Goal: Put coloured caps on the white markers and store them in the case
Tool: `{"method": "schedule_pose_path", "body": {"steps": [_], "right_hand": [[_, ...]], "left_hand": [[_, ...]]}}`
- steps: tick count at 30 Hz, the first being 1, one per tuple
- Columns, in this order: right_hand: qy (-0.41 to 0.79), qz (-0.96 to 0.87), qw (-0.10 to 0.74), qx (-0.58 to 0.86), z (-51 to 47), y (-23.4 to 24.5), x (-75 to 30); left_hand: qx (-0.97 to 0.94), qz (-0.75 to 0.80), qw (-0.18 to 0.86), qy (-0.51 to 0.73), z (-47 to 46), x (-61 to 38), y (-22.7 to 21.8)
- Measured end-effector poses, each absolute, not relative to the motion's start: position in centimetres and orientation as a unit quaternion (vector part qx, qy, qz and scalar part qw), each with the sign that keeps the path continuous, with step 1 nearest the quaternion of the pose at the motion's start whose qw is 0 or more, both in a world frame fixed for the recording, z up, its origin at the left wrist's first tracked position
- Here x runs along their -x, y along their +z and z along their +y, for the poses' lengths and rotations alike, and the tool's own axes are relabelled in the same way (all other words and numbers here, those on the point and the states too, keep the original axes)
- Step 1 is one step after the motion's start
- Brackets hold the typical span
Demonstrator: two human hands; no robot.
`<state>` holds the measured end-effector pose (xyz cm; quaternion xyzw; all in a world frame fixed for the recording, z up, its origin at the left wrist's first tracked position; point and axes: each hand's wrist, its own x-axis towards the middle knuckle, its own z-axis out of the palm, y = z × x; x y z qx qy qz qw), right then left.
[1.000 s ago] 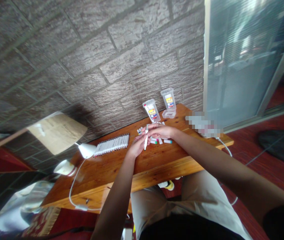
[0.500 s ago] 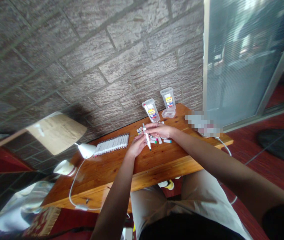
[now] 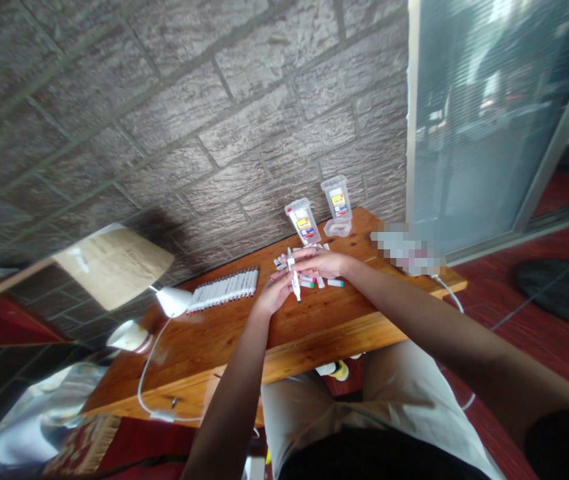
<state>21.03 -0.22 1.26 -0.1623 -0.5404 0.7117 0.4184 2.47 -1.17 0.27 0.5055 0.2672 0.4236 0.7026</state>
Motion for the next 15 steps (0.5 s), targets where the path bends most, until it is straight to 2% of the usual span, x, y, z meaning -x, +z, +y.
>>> {"method": "schedule_pose_path", "body": {"steps": [15], "right_hand": [[0.711,-0.56,0.402,0.14,-1.31,2.18,-21.19]], "left_hand": [[-0.527,0.261,0.699,0.408,-1.24,-2.32,0.22]]}}
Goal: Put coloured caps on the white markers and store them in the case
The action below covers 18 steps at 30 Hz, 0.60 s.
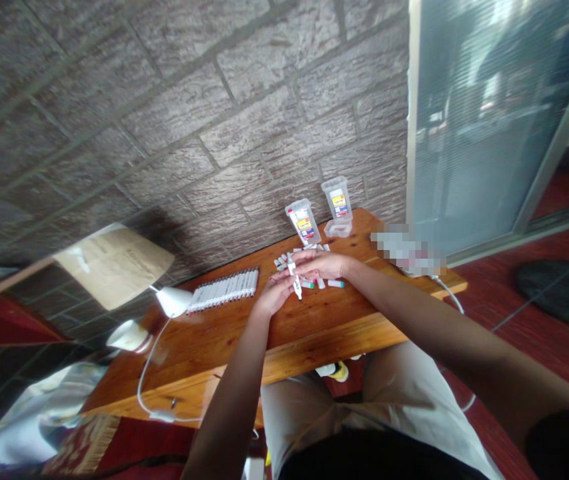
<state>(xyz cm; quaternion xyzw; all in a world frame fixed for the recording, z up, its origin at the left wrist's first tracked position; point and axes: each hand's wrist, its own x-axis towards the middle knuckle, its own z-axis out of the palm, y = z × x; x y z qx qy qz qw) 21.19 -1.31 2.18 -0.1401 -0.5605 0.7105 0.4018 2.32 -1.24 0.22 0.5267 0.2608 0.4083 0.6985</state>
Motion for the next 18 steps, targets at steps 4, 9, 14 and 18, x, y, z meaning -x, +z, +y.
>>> {"method": "schedule_pose_path", "body": {"steps": [4,9,14,18], "right_hand": [[0.706,-0.569,0.398,0.14,-1.31,2.19,-21.2],[0.713,-0.557,0.399,0.149,-1.3,2.16,-20.99],[0.714,-0.5,0.461,0.167,-1.35,2.35,-20.85],[0.701,-0.453,0.508,0.213,-1.26,2.76,-21.16]], "left_hand": [[-0.529,0.25,0.701,0.408,-1.24,-2.3,0.16],[-0.532,0.249,0.699,0.408,-1.15,-2.38,0.2],[-0.516,0.269,0.703,0.409,-1.19,-2.47,0.45],[-0.498,0.297,0.701,0.416,-1.36,-2.68,0.63]]}}
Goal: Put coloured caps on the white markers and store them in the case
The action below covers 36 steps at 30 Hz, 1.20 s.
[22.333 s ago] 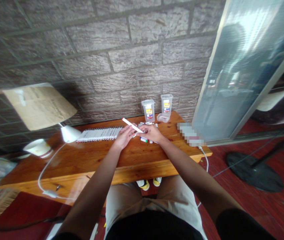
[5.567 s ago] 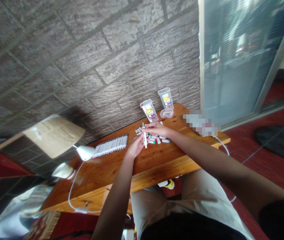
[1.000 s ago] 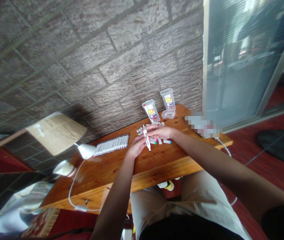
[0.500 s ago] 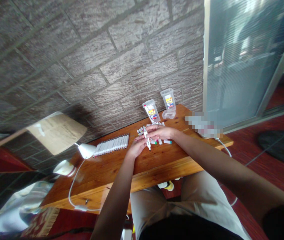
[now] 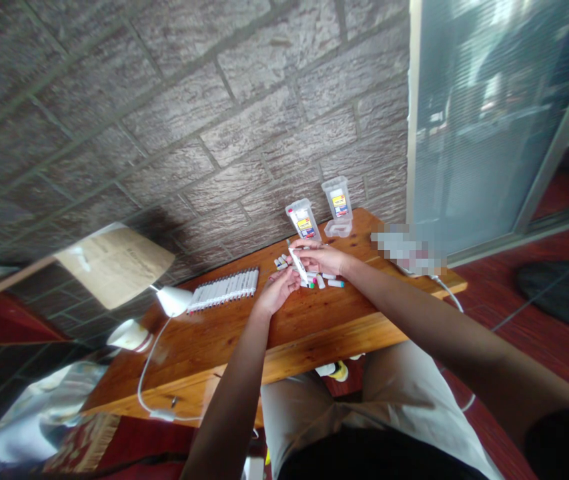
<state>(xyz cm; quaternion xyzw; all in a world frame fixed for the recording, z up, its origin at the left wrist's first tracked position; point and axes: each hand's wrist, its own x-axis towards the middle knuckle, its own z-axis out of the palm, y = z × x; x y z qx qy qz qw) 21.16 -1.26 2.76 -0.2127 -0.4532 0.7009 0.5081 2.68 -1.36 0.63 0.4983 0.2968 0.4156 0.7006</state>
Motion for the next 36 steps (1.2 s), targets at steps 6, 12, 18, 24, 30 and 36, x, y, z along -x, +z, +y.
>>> {"method": "schedule_pose_path", "body": {"steps": [6,12,18,24,30,36], "right_hand": [[0.703,-0.434,0.507,0.246,-0.9,3.1,-21.6],[0.62,-0.504,0.535,0.275,-0.4,2.4,-21.1],[0.468,-0.621,0.527,0.344,-0.3,1.7,-20.7],[0.389,-0.666,0.525,0.361,0.0,1.1,-20.8],[0.34,-0.691,0.525,0.362,0.0,1.1,-20.8],[0.315,-0.694,0.531,0.37,-0.1,1.3,-20.9]], "left_hand": [[-0.482,0.348,0.582,0.556,-0.2,-2.6,0.4],[-0.421,0.46,0.43,0.653,1.1,-1.9,0.2],[-0.514,0.456,0.366,0.628,0.8,-2.0,0.0],[-0.643,0.425,0.309,0.557,0.5,-2.1,-0.7],[-0.665,0.418,0.303,0.54,0.4,-2.1,-0.9],[-0.681,0.421,0.284,0.527,0.0,-2.1,-0.5]]}}
